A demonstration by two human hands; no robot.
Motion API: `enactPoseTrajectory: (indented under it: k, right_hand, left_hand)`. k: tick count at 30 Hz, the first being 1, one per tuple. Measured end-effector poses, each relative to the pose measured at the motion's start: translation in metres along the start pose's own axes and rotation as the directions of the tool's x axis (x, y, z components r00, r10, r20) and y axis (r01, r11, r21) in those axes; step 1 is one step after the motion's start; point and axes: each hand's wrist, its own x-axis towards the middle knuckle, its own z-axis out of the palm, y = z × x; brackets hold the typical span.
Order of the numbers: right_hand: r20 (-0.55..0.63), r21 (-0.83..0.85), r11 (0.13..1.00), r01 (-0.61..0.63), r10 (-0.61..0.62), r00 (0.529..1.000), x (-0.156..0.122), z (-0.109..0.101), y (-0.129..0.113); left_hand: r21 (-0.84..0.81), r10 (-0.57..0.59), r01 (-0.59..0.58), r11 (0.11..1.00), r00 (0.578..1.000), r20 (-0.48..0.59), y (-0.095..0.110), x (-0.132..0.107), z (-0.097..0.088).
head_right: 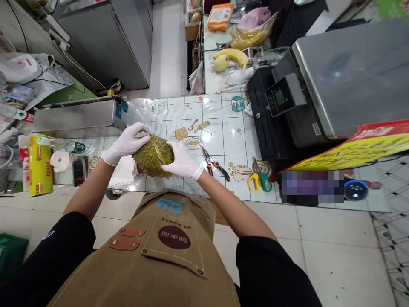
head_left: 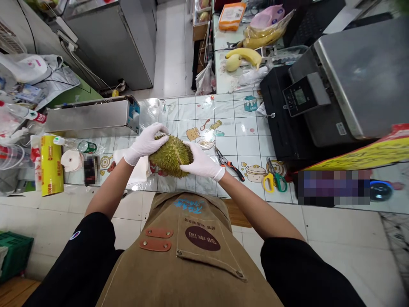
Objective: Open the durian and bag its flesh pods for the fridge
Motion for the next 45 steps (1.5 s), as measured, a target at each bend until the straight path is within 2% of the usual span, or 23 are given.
enactPoseTrajectory:
  k: [3,5,9,12,14,18,22,26,29,35,41,45]
  right_hand:
    - [-0.001,-0.007,0.998,-0.065,0.065,0.998,0.008,0.0,-0.005]
    - [0.002,-0.01,0.993,-0.114,0.114,0.994,0.012,-0.001,-0.008]
    - [0.02,-0.025,0.99,-0.141,0.142,0.99,0.016,-0.002,-0.013]
    - [0.022,-0.039,0.991,-0.126,0.127,0.992,0.018,-0.001,-0.014]
    - [0.023,-0.044,0.992,-0.118,0.119,0.993,0.019,0.0,-0.013]
    - [0.049,-0.045,0.991,-0.126,0.128,0.991,0.02,0.0,-0.01]
    - [0.061,-0.042,0.99,-0.135,0.137,0.989,0.018,-0.002,-0.01]
    - [0.034,-0.063,0.993,-0.103,0.106,0.994,0.017,0.0,-0.009]
    - [0.004,-0.048,0.992,-0.114,0.115,0.993,0.015,0.004,-0.007]
    - [-0.115,-0.033,0.991,-0.129,0.125,0.986,0.014,0.013,-0.007]
    - [-0.127,-0.043,0.99,-0.131,0.125,0.984,0.015,0.014,-0.008]
    - [-0.114,-0.045,0.992,-0.119,0.113,0.987,0.017,0.011,-0.009]
  left_hand:
    - [0.042,-0.01,0.019,0.999,0.98,-0.2,0.019,-0.024,0.002]
    - [0.092,-0.008,0.039,0.995,0.95,-0.312,0.035,-0.048,0.014]
    - [0.19,-0.071,0.16,0.969,0.912,-0.405,0.054,-0.092,0.058]
    - [0.211,-0.126,0.254,0.944,0.868,-0.481,0.053,-0.103,0.083]
    - [0.207,-0.145,0.274,0.939,0.862,-0.485,0.051,-0.105,0.09]
    - [0.169,-0.171,0.279,0.945,0.865,-0.473,0.045,-0.104,0.09]
    - [0.18,-0.134,0.248,0.952,0.866,-0.482,0.04,-0.104,0.086]
    - [0.228,-0.064,0.2,0.953,0.867,-0.493,0.04,-0.104,0.087]
    - [0.245,-0.037,0.193,0.95,0.85,-0.526,0.044,-0.103,0.091]
    - [0.249,-0.085,0.252,0.935,0.842,-0.532,0.05,-0.098,0.096]
    - [0.249,-0.096,0.265,0.931,0.839,-0.536,0.046,-0.096,0.094]
    - [0.263,-0.053,0.221,0.939,0.849,-0.526,0.043,-0.098,0.089]
